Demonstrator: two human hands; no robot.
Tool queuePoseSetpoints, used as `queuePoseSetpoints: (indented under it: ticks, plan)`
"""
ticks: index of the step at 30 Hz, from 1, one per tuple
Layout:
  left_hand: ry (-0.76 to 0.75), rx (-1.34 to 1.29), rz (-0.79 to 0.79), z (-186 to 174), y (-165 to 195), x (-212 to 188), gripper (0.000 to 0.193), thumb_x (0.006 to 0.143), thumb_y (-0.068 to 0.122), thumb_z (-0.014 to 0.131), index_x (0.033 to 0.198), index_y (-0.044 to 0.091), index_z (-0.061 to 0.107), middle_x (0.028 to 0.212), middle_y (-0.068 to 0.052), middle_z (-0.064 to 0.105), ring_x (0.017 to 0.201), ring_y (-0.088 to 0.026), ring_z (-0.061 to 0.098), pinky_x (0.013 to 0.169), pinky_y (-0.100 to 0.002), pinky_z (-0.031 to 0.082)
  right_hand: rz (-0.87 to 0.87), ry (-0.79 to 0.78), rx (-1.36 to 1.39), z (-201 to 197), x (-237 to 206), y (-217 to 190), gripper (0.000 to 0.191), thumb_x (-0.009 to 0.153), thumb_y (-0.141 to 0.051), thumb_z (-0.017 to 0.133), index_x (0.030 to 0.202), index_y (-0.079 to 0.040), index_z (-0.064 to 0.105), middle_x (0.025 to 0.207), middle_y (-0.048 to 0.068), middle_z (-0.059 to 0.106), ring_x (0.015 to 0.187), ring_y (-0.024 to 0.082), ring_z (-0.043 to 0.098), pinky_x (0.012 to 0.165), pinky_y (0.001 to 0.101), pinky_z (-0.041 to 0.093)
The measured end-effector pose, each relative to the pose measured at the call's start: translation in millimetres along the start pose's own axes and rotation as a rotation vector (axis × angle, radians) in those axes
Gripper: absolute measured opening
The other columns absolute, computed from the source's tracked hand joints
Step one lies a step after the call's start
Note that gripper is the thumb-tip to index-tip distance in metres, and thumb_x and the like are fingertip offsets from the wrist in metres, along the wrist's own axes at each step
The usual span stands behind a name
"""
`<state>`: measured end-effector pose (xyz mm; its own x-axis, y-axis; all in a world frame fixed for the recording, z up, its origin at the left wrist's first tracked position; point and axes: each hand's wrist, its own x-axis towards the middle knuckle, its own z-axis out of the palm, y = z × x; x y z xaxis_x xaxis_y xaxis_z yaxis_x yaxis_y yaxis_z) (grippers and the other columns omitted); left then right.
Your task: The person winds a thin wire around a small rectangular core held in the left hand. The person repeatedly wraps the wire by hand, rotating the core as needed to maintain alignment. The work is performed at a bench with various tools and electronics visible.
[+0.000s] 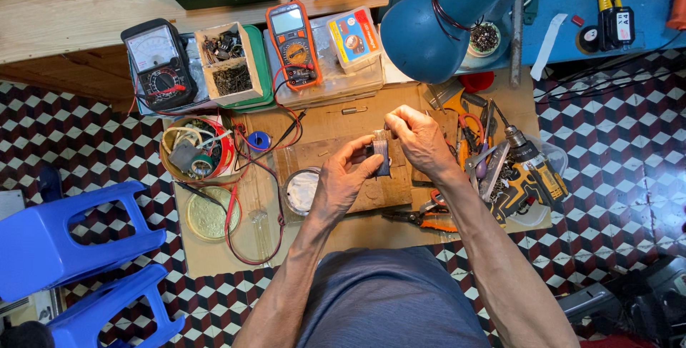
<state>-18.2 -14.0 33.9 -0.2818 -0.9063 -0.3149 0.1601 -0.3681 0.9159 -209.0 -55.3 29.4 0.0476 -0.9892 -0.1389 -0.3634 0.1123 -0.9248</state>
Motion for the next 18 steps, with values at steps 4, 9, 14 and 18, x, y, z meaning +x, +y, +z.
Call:
queuePoseSetpoints:
  ticks: [4, 9, 14, 18]
  plan:
    - [-0.036, -0.158, -0.009, -0.2, -3.2, 6.0, 0.05, 0.095, 0.012, 0.071, 0.139, -0.004, 0.057, 0.121, -0.012, 0.07, 0.107, -0.016, 0.068, 0.092, -0.03, 0.059, 0.185, -0.113, 0.227, 10.6, -6.9, 23.4, 0.028, 0.104, -0.025, 0.057, 0.092, -0.002, 0.068, 0.075, -0.002, 0.06, 0.07, 0.008, 0.053, 0.064, 0.0259, 0.044]
    - [0.018, -0.238, -0.022, -3.2, -3.9, 22.4, 0.051, 0.095, 0.012, 0.07, 0.14, -0.007, 0.053, 0.119, -0.013, 0.069, 0.103, -0.016, 0.069, 0.087, -0.031, 0.063, 0.272, -0.076, 0.26, 25.1, -42.6, 30.6, 0.029, 0.104, -0.024, 0.054, 0.094, -0.001, 0.069, 0.077, -0.002, 0.059, 0.071, 0.007, 0.049, 0.065, 0.0248, 0.041]
    - [0.065, -0.224, -0.055, -0.7, -5.3, 32.0, 0.054, 0.094, 0.015, 0.072, 0.14, -0.006, 0.055, 0.119, -0.014, 0.07, 0.1, -0.015, 0.07, 0.084, -0.03, 0.062, 0.156, 0.014, 0.114, 27.3, -67.5, 17.1, 0.025, 0.103, -0.023, 0.054, 0.095, -0.002, 0.065, 0.076, 0.001, 0.06, 0.072, 0.009, 0.054, 0.066, 0.0261, 0.046]
    - [0.09, -0.178, -0.055, 2.4, -5.1, 29.4, 0.055, 0.094, 0.017, 0.072, 0.141, -0.005, 0.055, 0.119, -0.013, 0.071, 0.101, -0.014, 0.07, 0.084, -0.029, 0.062, 0.145, 0.052, 0.088, 27.8, -79.2, 4.1, 0.024, 0.104, -0.023, 0.056, 0.096, -0.003, 0.066, 0.077, 0.003, 0.061, 0.074, 0.01, 0.057, 0.069, 0.0269, 0.049]
